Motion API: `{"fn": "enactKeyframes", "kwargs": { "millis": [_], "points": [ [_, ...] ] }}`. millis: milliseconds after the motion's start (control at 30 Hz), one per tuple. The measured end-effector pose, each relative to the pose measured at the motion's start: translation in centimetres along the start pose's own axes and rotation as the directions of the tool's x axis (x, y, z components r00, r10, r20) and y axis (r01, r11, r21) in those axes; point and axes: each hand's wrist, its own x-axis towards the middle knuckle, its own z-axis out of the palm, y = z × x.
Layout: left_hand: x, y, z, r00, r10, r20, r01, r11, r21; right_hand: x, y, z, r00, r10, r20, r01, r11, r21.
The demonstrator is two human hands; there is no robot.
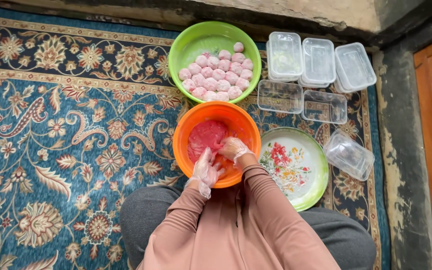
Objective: Rolling dough into small balls and placing them in a bowl
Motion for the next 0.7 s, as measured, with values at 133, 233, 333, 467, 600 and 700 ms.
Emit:
{"fn": "enactKeyframes", "kwargs": {
  "millis": [133,233,333,467,600,700],
  "points": [
    [3.0,-1.4,-3.2,0.996,-0.089,0.026,0.090,0.995,-0.036,-4.8,-3.5,-2.9,0.997,0.074,0.001,-0.074,0.997,-0.011],
    [2.3,-1.4,-2.3,0.987,-0.162,0.024,0.163,0.982,-0.089,-4.8,-3.8,-2.2,0.995,0.098,-0.030,-0.097,0.994,0.051],
    [5.7,-2.7,-3.9,0.979,-0.199,0.053,0.204,0.968,-0.147,-7.1,-4.7,-3.5,0.997,0.068,-0.037,-0.062,0.987,0.149],
    [10.6,-3.5,-5.8,0.940,-0.295,0.173,0.315,0.944,-0.100,-9.2,-5.3,-6.0,0.997,0.061,-0.049,-0.049,0.977,0.208],
    [6.3,-1.9,-2.0,0.939,-0.286,0.193,0.298,0.954,-0.038,-10.5,-5.4,-7.5,0.999,0.038,0.014,-0.040,0.960,0.279],
    [9.4,-2.5,-3.8,0.949,-0.256,0.183,0.286,0.945,-0.157,-11.1,-6.1,-7.7,0.999,0.020,0.031,-0.028,0.957,0.290]
  ]
}}
